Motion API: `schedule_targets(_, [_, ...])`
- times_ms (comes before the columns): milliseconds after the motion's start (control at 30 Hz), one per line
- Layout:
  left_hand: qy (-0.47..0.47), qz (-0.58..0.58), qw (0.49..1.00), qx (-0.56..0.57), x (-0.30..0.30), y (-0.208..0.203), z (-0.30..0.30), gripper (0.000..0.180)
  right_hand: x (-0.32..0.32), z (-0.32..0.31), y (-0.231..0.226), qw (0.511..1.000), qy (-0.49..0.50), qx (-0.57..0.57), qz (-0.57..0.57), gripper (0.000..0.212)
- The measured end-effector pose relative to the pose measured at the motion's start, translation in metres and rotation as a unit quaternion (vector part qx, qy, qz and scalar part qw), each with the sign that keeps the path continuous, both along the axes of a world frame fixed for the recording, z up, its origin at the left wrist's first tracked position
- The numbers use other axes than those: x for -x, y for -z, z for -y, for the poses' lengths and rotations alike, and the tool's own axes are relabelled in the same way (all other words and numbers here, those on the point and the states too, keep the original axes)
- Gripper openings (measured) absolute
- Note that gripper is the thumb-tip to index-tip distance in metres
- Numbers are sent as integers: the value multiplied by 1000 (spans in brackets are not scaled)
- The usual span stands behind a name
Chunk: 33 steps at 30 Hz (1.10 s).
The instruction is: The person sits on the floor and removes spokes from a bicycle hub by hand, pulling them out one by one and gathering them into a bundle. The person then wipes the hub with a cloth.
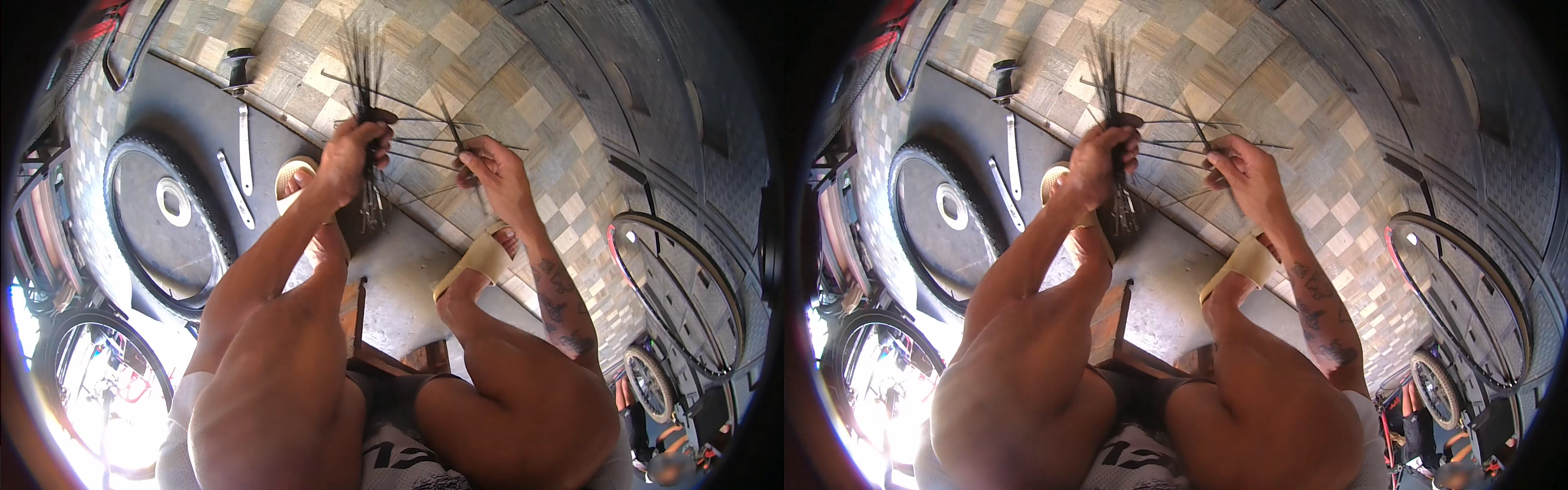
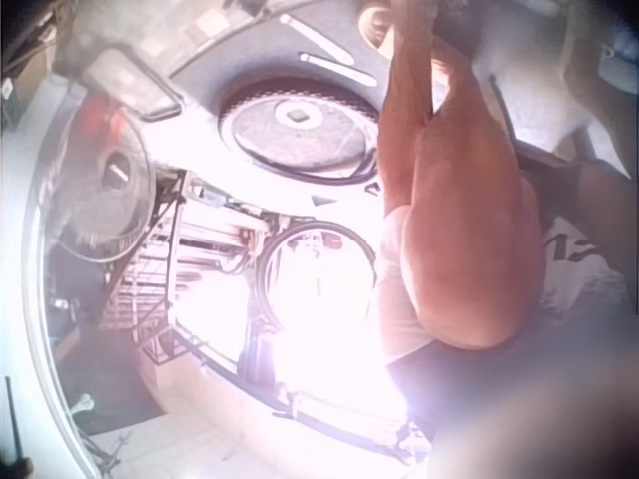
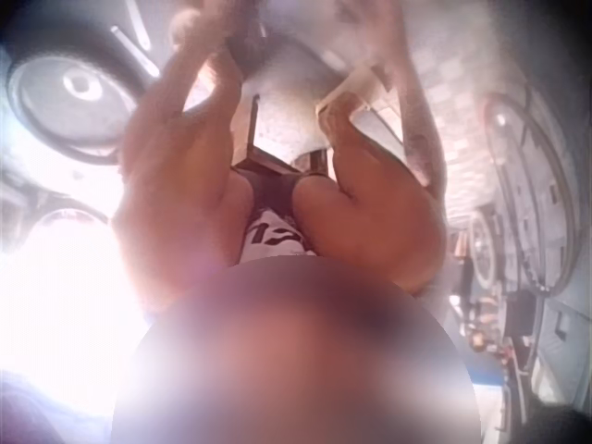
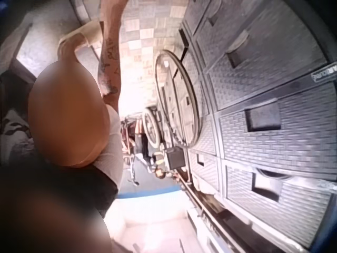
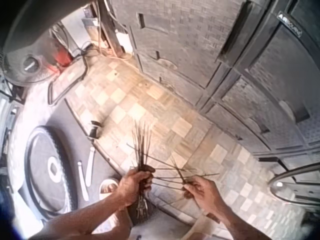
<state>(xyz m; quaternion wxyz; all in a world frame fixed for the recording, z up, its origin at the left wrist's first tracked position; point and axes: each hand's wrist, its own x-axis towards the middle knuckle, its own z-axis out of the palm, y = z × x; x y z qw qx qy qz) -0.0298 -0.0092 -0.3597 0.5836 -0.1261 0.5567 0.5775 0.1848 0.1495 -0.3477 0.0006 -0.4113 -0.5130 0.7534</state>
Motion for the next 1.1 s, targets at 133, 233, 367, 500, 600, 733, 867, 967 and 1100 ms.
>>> schedule_targets(133, [91,18,995,-24,-31,-4,-3,24,29,25,3,994,74,78,17,22])
schedule_targets(233, [176,-13,984,-13,-41,-8,-2,38,43,38,4,994,-55,-62,70,22])
schedule_targets(367, [138,-35,989,32,-26,-1,6,36,47,31,13,996,-46,-77,23,23])
schedule_targets(500, [92,-131,984,80,-11,13,19,35,58,7,48,854,-130,-504,5,27])
schedule_targets(600, [8,-223,974,39,8,20,24,40,63,-2,78,738,-243,-630,-1,36])
schedule_targets(733, [-139,-118,983,10,51,13,39,29,63,-2,100,711,-286,-642,2,36])
schedule_targets(867, [-176,-140,974,-4,88,8,50,28,59,-6,96,757,-305,-577,33,32])
schedule_targets(967, [-182,-139,973,-12,94,7,51,26,56,-10,87,789,-302,-533,53,34])
schedule_targets(1100, [-168,-127,977,1,85,6,47,25,56,-6,83,794,-277,-540,37,35])
